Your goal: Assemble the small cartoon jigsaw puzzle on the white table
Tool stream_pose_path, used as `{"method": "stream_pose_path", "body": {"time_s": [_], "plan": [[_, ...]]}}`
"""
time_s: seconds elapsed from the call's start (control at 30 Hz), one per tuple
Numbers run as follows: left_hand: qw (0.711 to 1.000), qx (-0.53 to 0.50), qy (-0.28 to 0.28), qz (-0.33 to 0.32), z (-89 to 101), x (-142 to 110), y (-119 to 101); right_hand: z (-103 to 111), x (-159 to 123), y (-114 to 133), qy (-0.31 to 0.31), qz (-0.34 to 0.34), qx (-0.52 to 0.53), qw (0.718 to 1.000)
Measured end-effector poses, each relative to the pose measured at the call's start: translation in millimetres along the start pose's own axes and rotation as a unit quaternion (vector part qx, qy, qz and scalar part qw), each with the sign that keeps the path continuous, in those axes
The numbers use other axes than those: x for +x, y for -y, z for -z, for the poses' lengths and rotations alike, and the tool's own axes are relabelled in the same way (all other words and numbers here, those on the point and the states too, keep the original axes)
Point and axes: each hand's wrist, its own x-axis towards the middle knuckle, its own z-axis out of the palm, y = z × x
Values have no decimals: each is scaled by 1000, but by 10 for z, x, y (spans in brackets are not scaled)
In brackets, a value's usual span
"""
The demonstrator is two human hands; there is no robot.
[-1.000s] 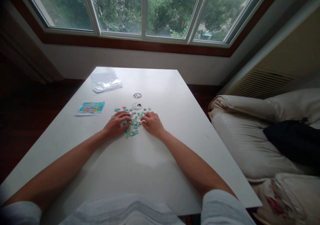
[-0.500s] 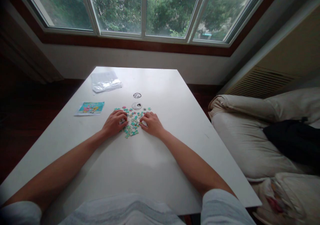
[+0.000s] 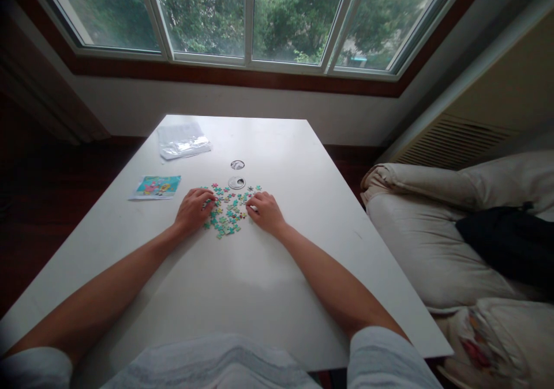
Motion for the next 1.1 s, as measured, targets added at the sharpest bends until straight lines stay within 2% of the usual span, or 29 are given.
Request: {"method": "stream_pose_path", "body": {"time_s": [0.2, 0.5, 0.9, 1.1], "plan": [[999, 2, -14, 40, -22, 3, 101, -12, 18, -74, -48, -36, 15, 998], [993, -8, -36, 115, 21, 92, 476, 35, 20, -198, -91, -69, 48, 992], [988, -52, -13, 142, 8, 120, 537, 36, 29, -179, -86, -55, 62, 993], [981, -49, 16, 187, 115, 141, 605, 27, 21, -180, -84, -50, 62, 993]]}}
